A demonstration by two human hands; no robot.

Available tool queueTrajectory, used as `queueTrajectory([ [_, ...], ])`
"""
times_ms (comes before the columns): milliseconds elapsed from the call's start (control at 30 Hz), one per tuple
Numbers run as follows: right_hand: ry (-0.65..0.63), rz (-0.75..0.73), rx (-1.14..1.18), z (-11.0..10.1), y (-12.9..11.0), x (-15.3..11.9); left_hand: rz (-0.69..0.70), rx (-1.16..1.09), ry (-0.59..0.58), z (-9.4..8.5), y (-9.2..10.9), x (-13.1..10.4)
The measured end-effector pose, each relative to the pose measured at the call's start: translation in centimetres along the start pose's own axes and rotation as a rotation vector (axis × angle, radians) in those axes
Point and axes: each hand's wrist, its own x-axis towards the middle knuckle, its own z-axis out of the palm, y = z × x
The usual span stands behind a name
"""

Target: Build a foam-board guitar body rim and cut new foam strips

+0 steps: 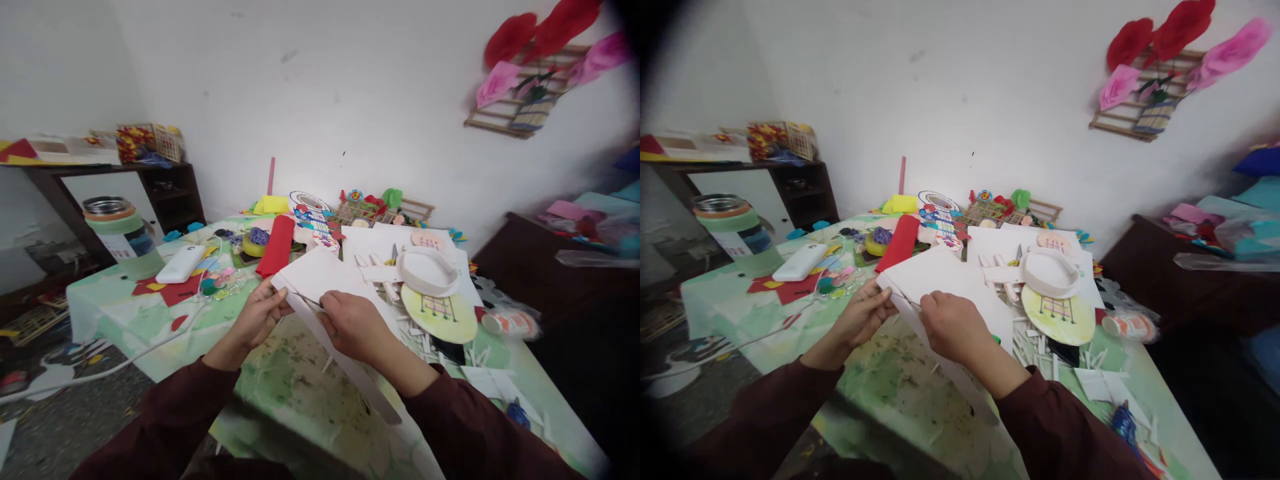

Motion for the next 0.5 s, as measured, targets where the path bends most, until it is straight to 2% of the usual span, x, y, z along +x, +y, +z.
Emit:
queueTrajectory([
  [100, -0.073, 0.054, -0.053, 0.2, 0.2, -0.1, -0.093, -0.035, -0.042, 0.0, -1.2, 0.5],
  [267, -0.188, 0.122, -0.083, 0.7, 0.3, -0.4, -0.131, -0.048, -0.029, -0.1, -2.7, 0.5],
  [500, -0.179, 0.213, -0.068, 1.3, -0.5, -0.6, -0.101, 0.029, 0.012, -0.8, -3.6, 0.0],
])
